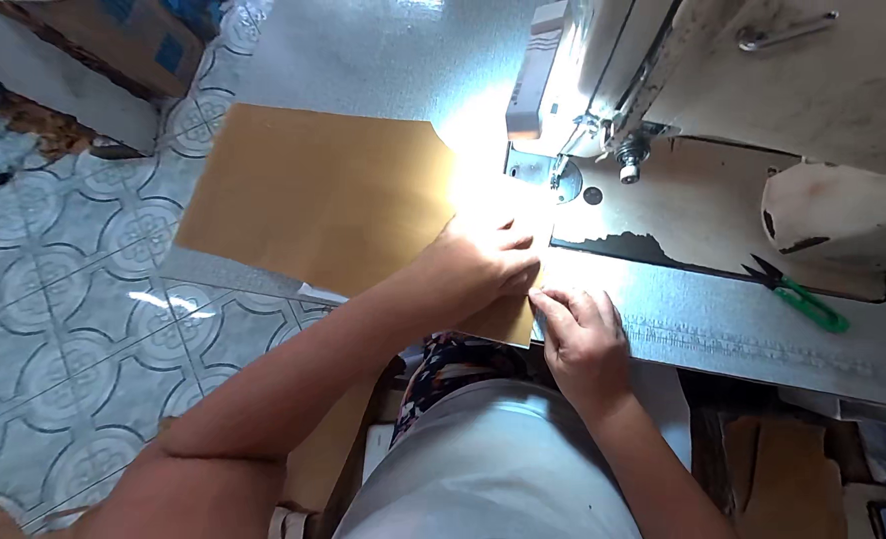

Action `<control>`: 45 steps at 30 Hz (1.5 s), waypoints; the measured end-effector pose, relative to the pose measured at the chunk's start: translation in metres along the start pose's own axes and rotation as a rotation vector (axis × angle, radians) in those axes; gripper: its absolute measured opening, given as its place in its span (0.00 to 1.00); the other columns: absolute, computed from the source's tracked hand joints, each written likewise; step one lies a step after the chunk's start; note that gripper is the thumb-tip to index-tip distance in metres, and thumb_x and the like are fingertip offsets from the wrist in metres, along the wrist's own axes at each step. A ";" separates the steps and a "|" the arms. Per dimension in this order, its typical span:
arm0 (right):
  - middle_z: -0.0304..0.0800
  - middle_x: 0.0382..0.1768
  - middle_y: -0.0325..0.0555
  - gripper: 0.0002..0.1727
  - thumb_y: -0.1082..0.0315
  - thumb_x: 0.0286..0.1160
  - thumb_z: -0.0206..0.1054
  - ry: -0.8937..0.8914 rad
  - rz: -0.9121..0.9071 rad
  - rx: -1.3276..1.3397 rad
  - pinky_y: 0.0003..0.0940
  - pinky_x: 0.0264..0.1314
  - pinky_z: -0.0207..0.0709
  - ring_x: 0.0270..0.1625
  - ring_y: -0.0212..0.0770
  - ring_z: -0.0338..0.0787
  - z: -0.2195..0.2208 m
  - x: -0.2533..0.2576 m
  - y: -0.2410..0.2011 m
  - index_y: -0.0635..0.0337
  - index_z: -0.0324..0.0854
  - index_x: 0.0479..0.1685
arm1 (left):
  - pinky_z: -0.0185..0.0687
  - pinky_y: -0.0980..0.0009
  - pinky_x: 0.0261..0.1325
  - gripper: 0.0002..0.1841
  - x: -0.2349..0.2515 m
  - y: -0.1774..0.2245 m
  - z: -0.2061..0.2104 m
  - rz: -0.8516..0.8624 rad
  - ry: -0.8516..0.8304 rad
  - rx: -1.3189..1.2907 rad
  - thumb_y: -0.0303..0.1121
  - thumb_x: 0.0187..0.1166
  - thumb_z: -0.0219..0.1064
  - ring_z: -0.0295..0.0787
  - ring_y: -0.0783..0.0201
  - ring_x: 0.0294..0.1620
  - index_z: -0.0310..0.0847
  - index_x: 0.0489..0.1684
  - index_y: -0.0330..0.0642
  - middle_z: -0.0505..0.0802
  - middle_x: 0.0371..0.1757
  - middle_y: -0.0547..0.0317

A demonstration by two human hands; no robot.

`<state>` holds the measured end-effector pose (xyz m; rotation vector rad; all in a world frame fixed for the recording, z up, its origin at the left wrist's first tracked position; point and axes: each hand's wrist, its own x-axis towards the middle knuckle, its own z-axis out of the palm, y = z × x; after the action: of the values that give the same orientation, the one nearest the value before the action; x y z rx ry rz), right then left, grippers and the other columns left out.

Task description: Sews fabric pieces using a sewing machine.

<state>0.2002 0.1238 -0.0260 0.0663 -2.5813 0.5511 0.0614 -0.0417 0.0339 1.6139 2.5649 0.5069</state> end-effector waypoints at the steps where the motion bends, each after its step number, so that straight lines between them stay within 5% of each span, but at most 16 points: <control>1: 0.95 0.50 0.44 0.14 0.70 0.75 0.67 0.004 0.000 -0.005 0.44 0.54 0.83 0.53 0.48 0.91 0.000 0.000 0.000 0.46 0.96 0.52 | 0.77 0.46 0.74 0.17 0.009 -0.002 0.004 0.005 0.051 0.012 0.38 0.89 0.56 0.82 0.49 0.77 0.89 0.65 0.49 0.89 0.73 0.54; 3: 0.96 0.50 0.43 0.15 0.70 0.74 0.67 0.012 0.003 -0.017 0.43 0.53 0.83 0.52 0.48 0.91 0.001 -0.001 0.000 0.45 0.96 0.52 | 0.85 0.57 0.68 0.17 0.022 -0.007 0.016 0.021 0.135 0.014 0.33 0.89 0.57 0.88 0.53 0.71 0.88 0.67 0.42 0.89 0.72 0.51; 5: 0.96 0.50 0.43 0.15 0.70 0.74 0.66 0.011 0.000 -0.026 0.43 0.53 0.83 0.52 0.48 0.91 0.001 0.000 0.000 0.44 0.96 0.52 | 0.82 0.58 0.73 0.18 0.026 -0.013 0.028 0.035 0.192 -0.005 0.35 0.89 0.57 0.86 0.52 0.74 0.88 0.66 0.40 0.89 0.72 0.49; 12: 0.96 0.60 0.35 0.16 0.71 0.77 0.62 -0.012 -0.061 -0.102 0.43 0.56 0.79 0.60 0.46 0.91 -0.004 -0.004 -0.004 0.44 0.96 0.51 | 0.59 0.41 0.86 0.20 0.019 -0.014 0.038 0.004 0.189 -0.015 0.41 0.87 0.57 0.68 0.44 0.87 0.85 0.70 0.45 0.83 0.80 0.52; 21: 0.96 0.58 0.31 0.15 0.68 0.78 0.63 -0.014 -0.045 -0.198 0.49 0.65 0.74 0.64 0.45 0.90 -0.002 0.007 -0.002 0.42 0.95 0.48 | 0.63 0.38 0.79 0.19 0.034 -0.019 0.034 -0.020 0.173 -0.014 0.41 0.83 0.59 0.70 0.42 0.84 0.88 0.65 0.48 0.82 0.79 0.50; 32: 0.97 0.58 0.32 0.13 0.67 0.79 0.64 -0.006 -0.040 -0.217 0.50 0.65 0.75 0.65 0.45 0.90 0.000 0.025 0.004 0.44 0.96 0.42 | 0.56 0.37 0.83 0.21 0.046 -0.034 0.034 -0.053 0.154 -0.070 0.45 0.86 0.56 0.68 0.44 0.86 0.84 0.71 0.50 0.81 0.81 0.52; 37: 0.94 0.59 0.40 0.12 0.70 0.77 0.64 -0.066 -0.032 -0.189 0.55 0.64 0.73 0.67 0.51 0.86 0.003 0.054 0.014 0.49 0.95 0.47 | 0.61 0.40 0.81 0.17 0.066 -0.050 0.029 -0.056 0.233 -0.063 0.39 0.82 0.57 0.77 0.42 0.78 0.84 0.55 0.37 0.88 0.70 0.44; 40: 0.93 0.58 0.43 0.11 0.70 0.76 0.65 -0.074 -0.029 -0.189 0.55 0.63 0.74 0.67 0.53 0.86 0.007 0.071 0.022 0.52 0.94 0.47 | 0.62 0.39 0.77 0.16 0.079 -0.059 0.024 -0.067 0.217 -0.016 0.37 0.83 0.55 0.84 0.40 0.66 0.85 0.49 0.37 0.91 0.52 0.43; 45: 0.92 0.55 0.48 0.13 0.72 0.76 0.64 -0.092 0.010 -0.199 0.56 0.57 0.75 0.65 0.55 0.86 0.011 0.090 0.027 0.52 0.93 0.50 | 0.63 0.37 0.78 0.18 0.093 -0.074 0.027 -0.032 0.279 0.063 0.37 0.87 0.51 0.84 0.39 0.70 0.86 0.51 0.35 0.93 0.58 0.40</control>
<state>0.1130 0.1497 -0.0016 0.0113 -2.7129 0.2992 -0.0378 0.0180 -0.0034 1.6213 2.8262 0.7009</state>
